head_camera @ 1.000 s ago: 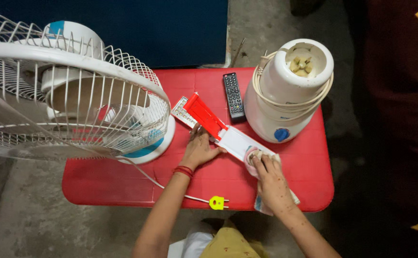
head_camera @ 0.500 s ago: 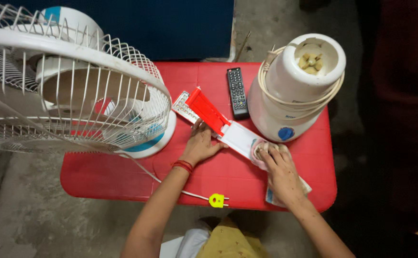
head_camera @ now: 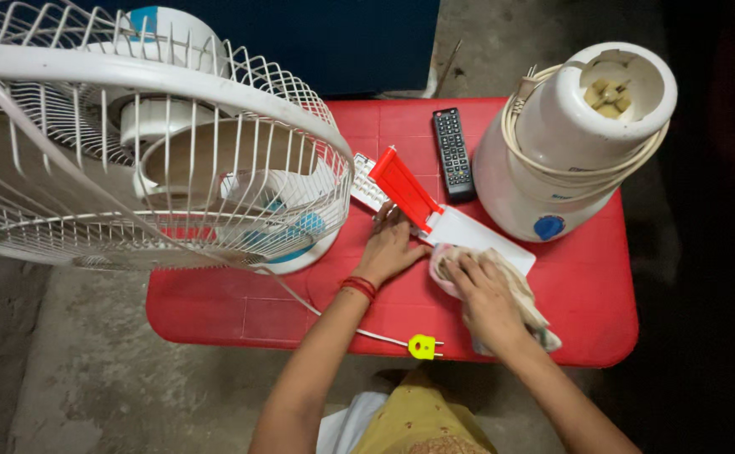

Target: The person wipes a television remote and an emergency LED light with a cloth.

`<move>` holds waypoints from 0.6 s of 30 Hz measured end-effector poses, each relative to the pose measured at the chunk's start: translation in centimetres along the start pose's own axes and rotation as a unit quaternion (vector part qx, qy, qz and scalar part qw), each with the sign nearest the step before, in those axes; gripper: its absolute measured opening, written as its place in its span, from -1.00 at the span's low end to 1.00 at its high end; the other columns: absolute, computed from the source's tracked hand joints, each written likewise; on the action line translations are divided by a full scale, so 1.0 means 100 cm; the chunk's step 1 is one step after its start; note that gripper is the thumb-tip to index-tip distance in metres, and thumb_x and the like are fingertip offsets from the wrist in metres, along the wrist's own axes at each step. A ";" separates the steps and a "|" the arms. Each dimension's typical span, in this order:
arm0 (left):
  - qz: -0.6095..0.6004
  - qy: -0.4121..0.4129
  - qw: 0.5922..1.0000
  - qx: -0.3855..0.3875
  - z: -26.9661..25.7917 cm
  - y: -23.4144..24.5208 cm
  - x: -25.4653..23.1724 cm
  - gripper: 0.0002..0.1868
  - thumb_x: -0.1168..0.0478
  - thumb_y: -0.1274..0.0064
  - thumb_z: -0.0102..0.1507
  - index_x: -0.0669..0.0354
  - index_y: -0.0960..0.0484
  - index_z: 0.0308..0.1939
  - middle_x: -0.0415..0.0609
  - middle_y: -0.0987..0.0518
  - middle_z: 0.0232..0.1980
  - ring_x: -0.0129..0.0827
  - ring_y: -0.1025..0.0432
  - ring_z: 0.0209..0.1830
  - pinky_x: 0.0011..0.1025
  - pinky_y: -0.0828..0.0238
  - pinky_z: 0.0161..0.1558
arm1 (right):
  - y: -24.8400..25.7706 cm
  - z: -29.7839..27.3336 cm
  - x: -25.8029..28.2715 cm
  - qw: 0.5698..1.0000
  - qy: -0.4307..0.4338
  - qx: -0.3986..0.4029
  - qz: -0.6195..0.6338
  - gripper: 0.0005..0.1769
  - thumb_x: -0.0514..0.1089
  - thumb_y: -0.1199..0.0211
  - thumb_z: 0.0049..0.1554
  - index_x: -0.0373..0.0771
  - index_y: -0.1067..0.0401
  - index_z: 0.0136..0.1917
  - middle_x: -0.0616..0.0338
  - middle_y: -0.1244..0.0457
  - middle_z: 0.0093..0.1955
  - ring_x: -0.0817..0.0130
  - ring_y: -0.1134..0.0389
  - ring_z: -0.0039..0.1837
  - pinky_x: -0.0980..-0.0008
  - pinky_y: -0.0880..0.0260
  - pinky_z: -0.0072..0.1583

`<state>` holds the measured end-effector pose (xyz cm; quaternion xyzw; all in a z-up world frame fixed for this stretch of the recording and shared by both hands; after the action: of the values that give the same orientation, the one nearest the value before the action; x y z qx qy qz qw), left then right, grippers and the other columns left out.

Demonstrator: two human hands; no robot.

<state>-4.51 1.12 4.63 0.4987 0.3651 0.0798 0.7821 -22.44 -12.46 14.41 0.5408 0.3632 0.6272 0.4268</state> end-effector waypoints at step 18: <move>-0.020 0.006 1.000 -0.002 0.001 0.014 -0.011 -0.03 -0.26 -0.27 0.10 0.38 -0.33 0.32 0.28 -0.46 0.29 0.07 -0.17 0.49 -0.12 0.19 0.56 | 0.019 -0.030 -0.013 1.000 -0.020 -0.011 -0.008 -0.29 -0.41 -0.18 -0.11 -0.14 -0.38 0.34 0.02 -0.24 0.38 -0.10 -0.15 0.45 -0.05 -0.11 0.43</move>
<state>-4.90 1.16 6.39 0.4887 0.3795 0.0675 0.7827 -25.63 -14.40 15.21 0.5454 0.3518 0.6168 0.4454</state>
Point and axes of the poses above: each hand's wrist, its own z-axis towards the middle knuckle, its own y-axis out of the back of the hand, x = y × z, the point moved 3 cm from there along z, towards the middle knuckle
